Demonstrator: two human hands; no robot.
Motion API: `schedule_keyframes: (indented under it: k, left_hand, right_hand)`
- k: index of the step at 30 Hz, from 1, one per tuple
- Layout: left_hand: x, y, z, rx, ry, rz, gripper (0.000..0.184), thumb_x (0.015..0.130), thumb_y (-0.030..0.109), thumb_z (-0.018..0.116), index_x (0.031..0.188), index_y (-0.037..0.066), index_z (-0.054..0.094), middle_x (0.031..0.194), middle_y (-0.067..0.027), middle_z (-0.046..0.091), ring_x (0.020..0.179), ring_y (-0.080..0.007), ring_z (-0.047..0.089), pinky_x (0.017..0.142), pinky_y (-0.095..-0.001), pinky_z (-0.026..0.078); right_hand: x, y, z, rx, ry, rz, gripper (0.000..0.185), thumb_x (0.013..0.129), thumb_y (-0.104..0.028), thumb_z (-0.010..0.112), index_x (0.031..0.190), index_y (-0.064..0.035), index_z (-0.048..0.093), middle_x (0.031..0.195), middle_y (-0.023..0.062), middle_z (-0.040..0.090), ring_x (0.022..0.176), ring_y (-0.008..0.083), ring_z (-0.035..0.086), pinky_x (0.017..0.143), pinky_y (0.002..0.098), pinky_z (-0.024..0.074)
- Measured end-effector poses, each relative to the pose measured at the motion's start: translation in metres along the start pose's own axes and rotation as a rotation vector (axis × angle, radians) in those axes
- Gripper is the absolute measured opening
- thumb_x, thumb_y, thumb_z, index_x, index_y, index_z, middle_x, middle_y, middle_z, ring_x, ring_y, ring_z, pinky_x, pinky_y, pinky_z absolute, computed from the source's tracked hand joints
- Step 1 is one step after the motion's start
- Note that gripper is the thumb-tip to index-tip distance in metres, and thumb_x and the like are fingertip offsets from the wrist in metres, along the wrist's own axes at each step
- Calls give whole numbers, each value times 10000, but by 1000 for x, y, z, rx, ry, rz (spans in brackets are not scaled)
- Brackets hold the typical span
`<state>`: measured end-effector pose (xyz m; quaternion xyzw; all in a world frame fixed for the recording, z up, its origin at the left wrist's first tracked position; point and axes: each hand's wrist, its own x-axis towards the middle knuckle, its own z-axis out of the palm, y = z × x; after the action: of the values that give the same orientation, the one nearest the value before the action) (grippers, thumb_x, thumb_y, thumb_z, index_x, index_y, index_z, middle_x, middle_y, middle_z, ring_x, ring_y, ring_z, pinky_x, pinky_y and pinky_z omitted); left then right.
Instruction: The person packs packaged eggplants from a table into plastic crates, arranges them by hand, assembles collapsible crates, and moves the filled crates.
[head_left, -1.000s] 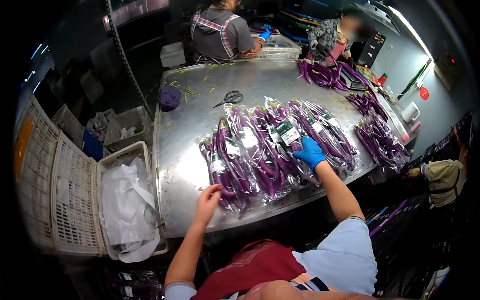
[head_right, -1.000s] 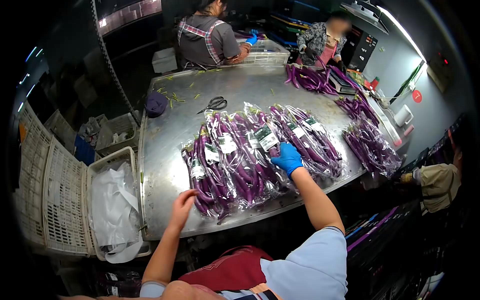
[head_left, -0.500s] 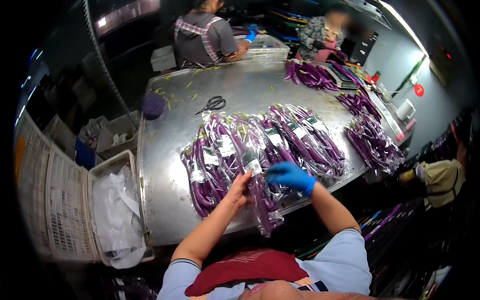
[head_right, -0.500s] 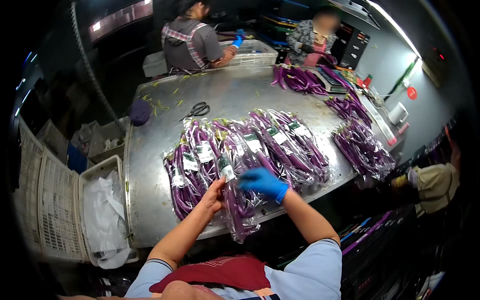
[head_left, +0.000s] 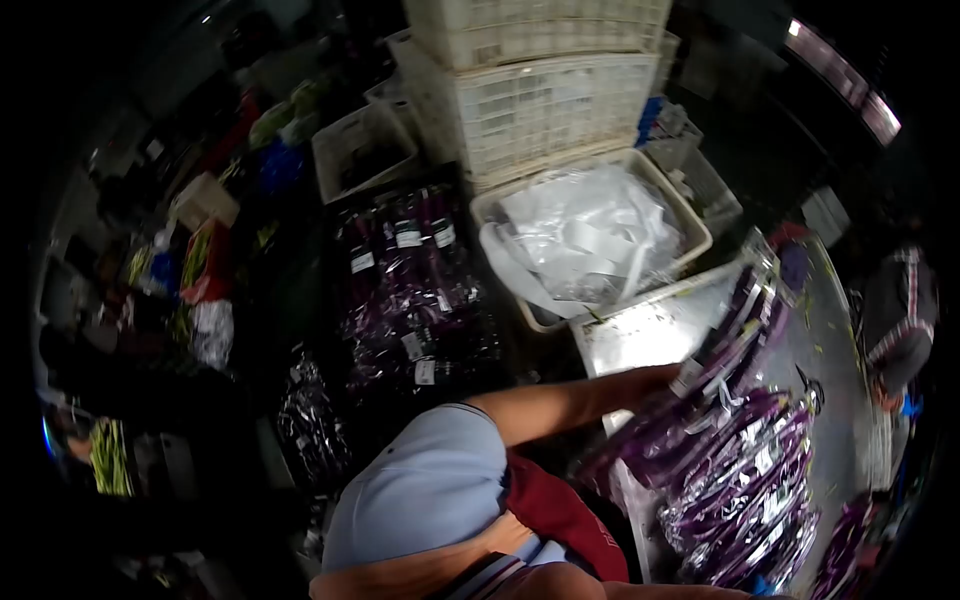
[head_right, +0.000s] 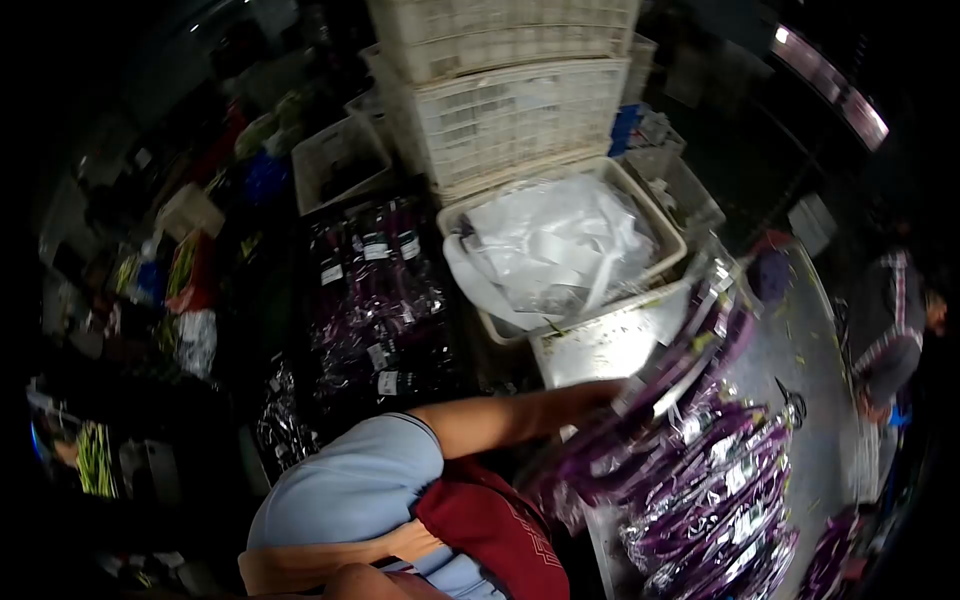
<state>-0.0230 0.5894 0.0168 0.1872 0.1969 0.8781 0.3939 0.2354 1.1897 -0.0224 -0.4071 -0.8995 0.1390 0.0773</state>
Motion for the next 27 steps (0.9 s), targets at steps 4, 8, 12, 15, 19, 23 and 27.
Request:
schedule_keyframes:
  k: [4,8,12,15,19,23,27]
  left_hand:
    - [-141,93,-22,150,528,52,300,840,211,479,1070,29,542,977,-84,609,846,-186,598,777,-302,471]
    - [-283,169,-28,295,559,-38,512,720,290,618,1119,18,446,976,-159,581,902,-262,588,813,-375,467]
    - [-406,163,-123,259,783,-313,461,709,212,613,1094,-14,497,940,-152,604,832,-261,598,776,-389,473]
    - [-428,161,-129,163,639,-378,431,713,207,610,1083,5,519,938,-157,612,799,-283,613,795,-402,467]
    - [-463,160,-145,237,910,-615,401,726,239,609,1051,10,552,1000,-119,600,907,-210,573,813,-336,450]
    - [-484,153,-168,309,799,-471,403,761,277,566,1090,45,541,1009,-82,590,893,-155,560,790,-292,443]
    - [-464,172,-112,89,1008,-286,321,777,260,549,1006,39,596,925,-77,619,802,-140,586,757,-265,450]
  right_hand:
    - [-38,-59,-37,71,98,41,557,635,-203,662,1107,-5,442,1010,145,499,882,276,476,787,392,401]
    - [-85,-127,-99,193,185,37,559,701,-171,608,1198,-37,388,1144,152,455,1003,282,442,871,406,362]
    - [-84,-164,-109,532,171,-160,536,763,-151,553,1253,-46,362,1233,155,432,1083,284,427,922,415,344]
    - [-80,-198,-107,710,54,-340,472,779,-137,539,1195,1,364,1151,117,402,1003,264,414,813,381,363]
    - [-185,-384,-79,841,-119,-226,282,737,-144,594,979,-24,512,734,51,443,607,180,435,508,307,348]
    - [-294,-519,-44,938,-560,-88,319,678,-38,533,994,-9,566,643,63,567,396,129,468,333,224,362]
    - [-368,-596,-6,944,-865,-222,358,699,-60,570,1047,19,540,886,75,605,750,153,572,679,240,461]
